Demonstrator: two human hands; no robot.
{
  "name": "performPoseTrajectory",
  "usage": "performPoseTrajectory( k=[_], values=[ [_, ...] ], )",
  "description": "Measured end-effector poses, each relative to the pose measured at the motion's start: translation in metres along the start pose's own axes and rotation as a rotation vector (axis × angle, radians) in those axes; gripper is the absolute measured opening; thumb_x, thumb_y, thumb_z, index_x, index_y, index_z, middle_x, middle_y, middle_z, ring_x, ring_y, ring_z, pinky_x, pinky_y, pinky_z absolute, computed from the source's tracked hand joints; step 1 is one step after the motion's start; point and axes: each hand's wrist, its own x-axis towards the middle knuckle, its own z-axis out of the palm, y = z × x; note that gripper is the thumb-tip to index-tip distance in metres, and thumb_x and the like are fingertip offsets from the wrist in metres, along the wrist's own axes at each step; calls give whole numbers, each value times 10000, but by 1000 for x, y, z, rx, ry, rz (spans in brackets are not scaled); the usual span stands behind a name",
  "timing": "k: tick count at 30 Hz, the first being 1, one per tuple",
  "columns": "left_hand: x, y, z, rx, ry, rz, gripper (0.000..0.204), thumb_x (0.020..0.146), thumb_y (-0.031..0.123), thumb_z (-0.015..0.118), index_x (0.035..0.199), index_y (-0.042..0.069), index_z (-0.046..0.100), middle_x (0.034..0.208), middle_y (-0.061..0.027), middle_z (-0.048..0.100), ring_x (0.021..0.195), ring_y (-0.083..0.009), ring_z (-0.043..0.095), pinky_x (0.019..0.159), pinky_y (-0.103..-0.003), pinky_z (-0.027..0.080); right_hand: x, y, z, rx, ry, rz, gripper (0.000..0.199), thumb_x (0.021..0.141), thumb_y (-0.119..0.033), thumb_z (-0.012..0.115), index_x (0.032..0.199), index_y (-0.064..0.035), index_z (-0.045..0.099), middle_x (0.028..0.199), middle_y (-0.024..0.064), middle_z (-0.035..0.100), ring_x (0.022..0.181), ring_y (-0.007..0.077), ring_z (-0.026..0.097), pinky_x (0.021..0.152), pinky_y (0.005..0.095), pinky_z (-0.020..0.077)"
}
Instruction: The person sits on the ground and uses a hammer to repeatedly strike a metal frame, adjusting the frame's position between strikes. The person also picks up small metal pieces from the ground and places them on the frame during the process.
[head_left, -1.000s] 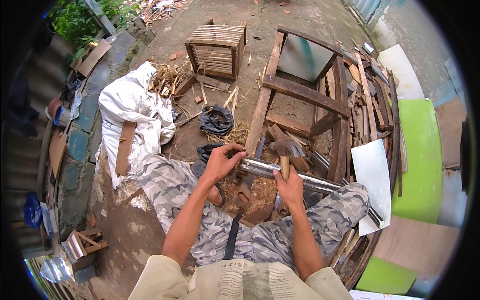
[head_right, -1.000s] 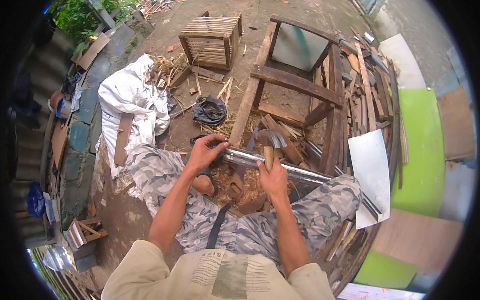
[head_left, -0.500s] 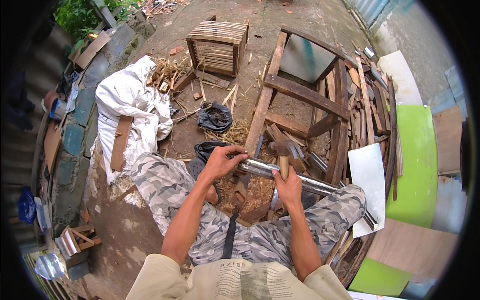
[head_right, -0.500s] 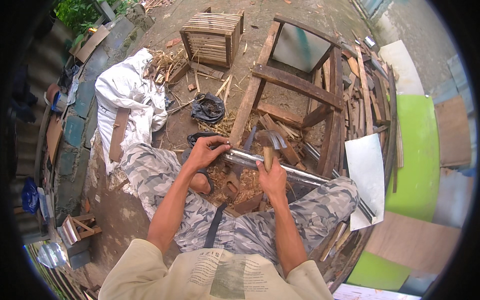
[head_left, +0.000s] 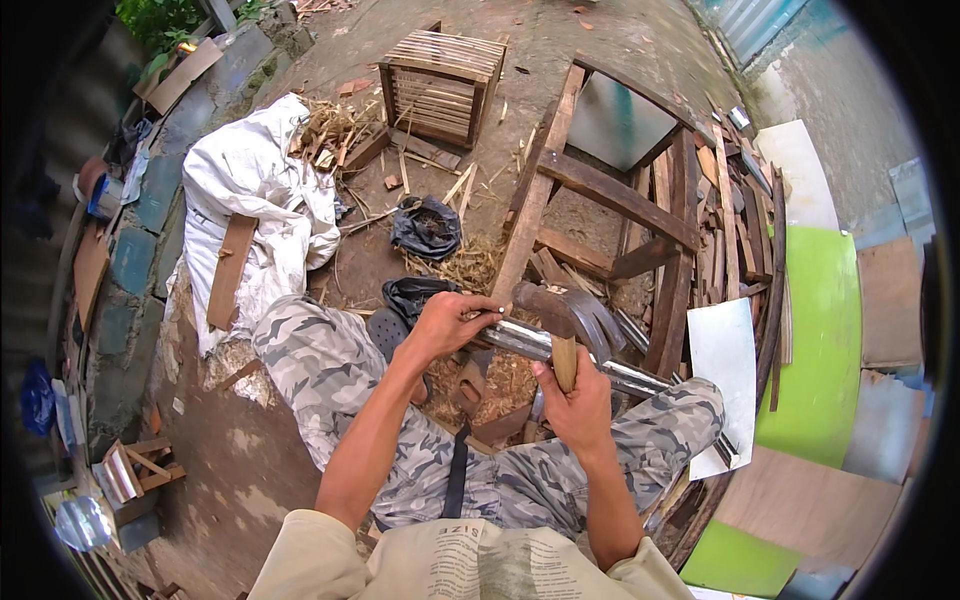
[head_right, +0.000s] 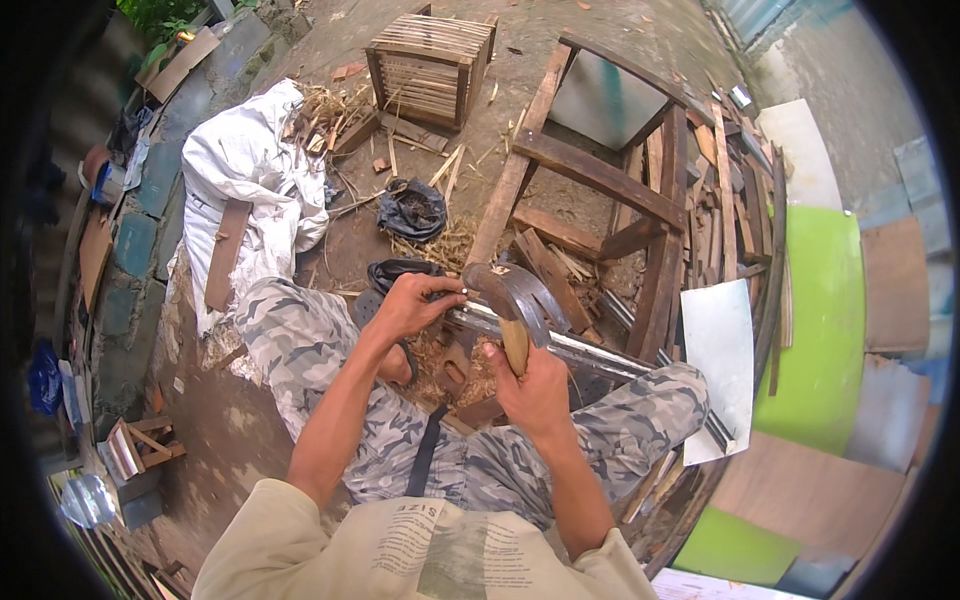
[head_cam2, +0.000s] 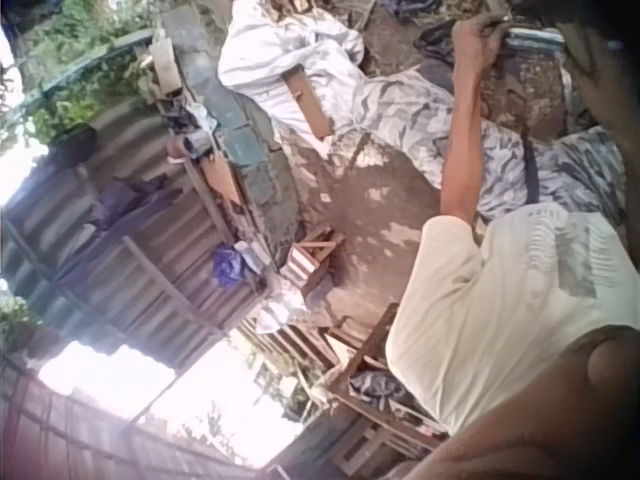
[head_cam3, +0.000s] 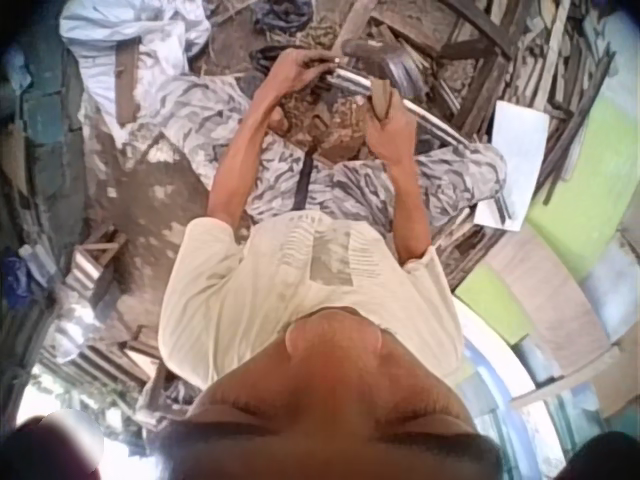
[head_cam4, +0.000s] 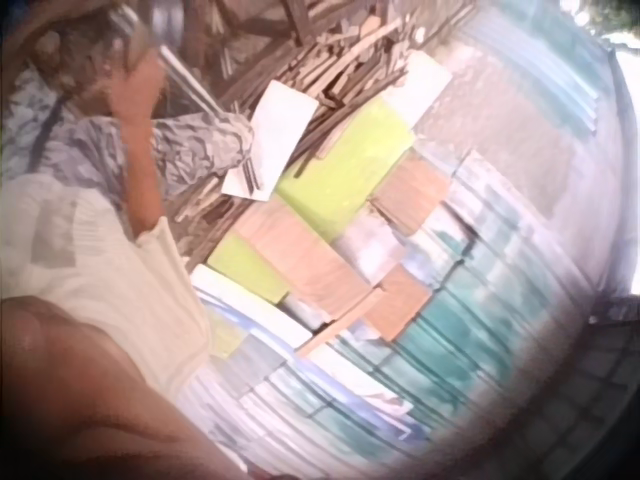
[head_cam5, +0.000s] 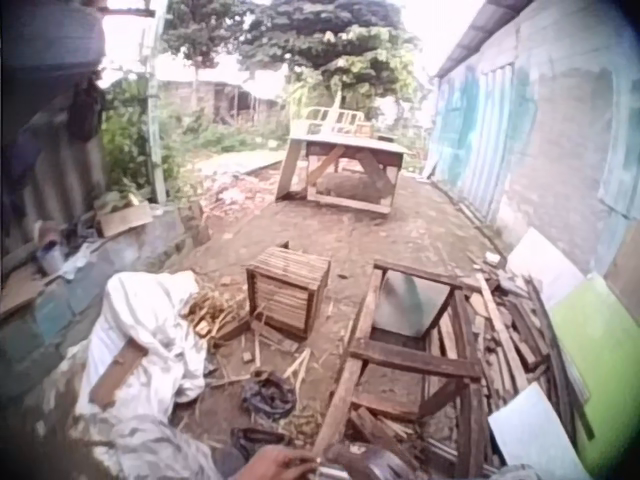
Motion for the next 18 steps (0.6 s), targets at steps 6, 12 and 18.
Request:
performPoseTrajectory(
  k=[6,12,18],
  values=[
    [0,-14,3,53,-21,55,198,846,217,796,1017,118,802,827,-162,734,720,-323,703,649,-382,532,4,-1,9,-92,-166,85,337,946,-245,713,1061,48,590,714,231,634,675,443,649,578,462,486],
    [-2,-11,2,4,-17,35,203,840,204,801,1013,99,799,846,-150,744,724,-313,708,658,-374,538,1,-14,3,-108,-109,34,310,942,-200,703,1068,45,562,719,244,634,728,472,655,594,492,485],
    [-2,-18,2,-25,-29,55,206,837,199,802,1014,94,798,852,-145,745,737,-310,710,661,-371,539,-5,6,11,-173,-202,67,267,951,-173,689,1034,48,564,766,247,639,700,465,650,596,488,495]
  ],
)
